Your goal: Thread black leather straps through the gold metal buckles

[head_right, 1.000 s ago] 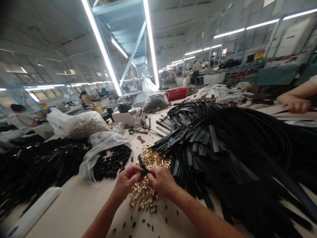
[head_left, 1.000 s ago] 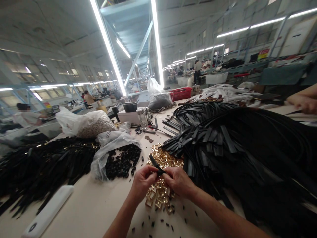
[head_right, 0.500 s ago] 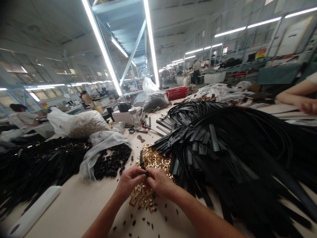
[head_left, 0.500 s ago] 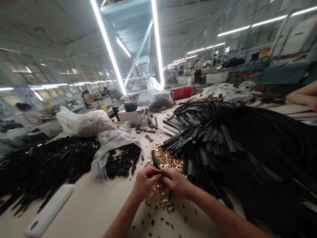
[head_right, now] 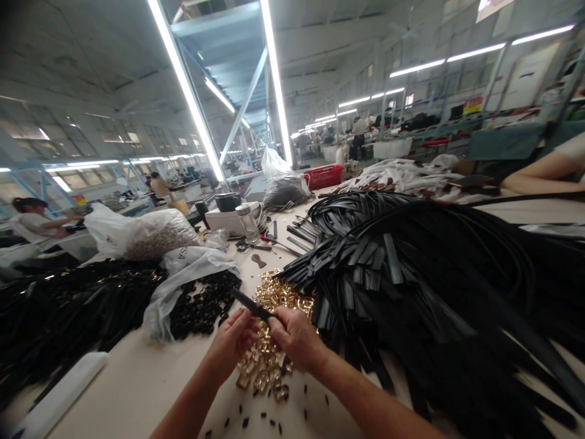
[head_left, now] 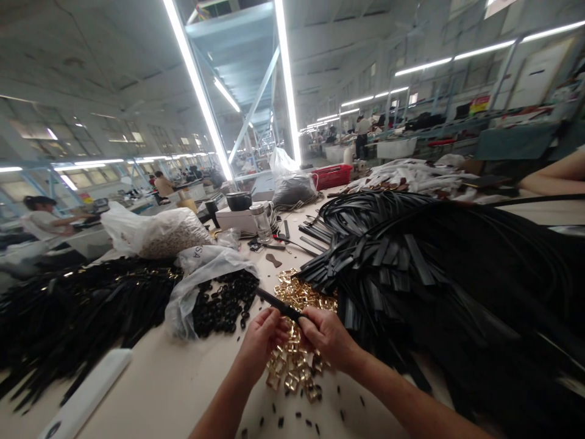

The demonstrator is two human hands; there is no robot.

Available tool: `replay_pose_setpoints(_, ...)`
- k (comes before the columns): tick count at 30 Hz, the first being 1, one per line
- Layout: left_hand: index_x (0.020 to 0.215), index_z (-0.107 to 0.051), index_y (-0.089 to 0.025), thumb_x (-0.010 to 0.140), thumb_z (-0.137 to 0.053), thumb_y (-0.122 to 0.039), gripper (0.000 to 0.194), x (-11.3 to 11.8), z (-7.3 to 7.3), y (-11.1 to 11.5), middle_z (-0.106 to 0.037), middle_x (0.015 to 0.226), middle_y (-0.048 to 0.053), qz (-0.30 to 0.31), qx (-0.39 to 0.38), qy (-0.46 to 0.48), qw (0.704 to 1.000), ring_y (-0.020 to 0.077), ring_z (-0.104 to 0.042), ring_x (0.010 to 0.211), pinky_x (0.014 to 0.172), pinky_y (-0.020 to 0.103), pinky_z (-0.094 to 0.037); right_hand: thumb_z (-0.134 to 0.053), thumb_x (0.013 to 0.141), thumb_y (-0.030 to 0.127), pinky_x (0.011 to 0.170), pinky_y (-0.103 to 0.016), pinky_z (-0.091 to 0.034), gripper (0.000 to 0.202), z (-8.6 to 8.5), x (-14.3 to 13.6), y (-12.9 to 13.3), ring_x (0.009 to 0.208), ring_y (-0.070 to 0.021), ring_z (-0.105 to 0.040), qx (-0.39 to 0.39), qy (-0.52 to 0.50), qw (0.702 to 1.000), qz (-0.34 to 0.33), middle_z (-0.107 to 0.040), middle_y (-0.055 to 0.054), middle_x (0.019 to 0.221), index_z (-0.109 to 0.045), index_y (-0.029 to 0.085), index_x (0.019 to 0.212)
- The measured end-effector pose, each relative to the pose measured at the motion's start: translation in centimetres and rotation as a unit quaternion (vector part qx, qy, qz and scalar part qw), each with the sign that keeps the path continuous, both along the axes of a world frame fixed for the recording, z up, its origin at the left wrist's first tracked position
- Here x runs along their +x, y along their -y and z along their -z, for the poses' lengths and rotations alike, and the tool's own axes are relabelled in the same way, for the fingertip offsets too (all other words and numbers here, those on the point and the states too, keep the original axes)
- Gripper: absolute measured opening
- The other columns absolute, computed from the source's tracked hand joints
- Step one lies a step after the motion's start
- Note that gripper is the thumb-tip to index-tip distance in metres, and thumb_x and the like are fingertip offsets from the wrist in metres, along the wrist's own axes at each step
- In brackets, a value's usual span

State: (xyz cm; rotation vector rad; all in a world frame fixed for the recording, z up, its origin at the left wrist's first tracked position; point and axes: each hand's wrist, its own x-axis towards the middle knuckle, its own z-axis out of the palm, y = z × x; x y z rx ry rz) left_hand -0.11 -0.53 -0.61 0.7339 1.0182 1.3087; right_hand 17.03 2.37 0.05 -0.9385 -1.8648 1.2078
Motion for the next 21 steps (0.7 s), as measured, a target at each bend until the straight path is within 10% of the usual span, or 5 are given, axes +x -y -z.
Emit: replay_pose_setpoints(21,0.078,-0.071,-0.010,0.059,-0.082,-0.039,0.036,1.8,0.0,-0.1,-0.067,0.067,0.006,-0.031,0.029,0.021,0.999,0.0102,-0.054,0.050,0.049,0.022,-0.040,-0.045,0.086,0.044,0.048,-0.026,-0.044,0.028,1.0,0.3,-0.3,0.051,-0.0173,-0.057,0.044,0.088,0.995,-0.003,-0.062,-0.002,0.060,-0.060,0.023,0.075)
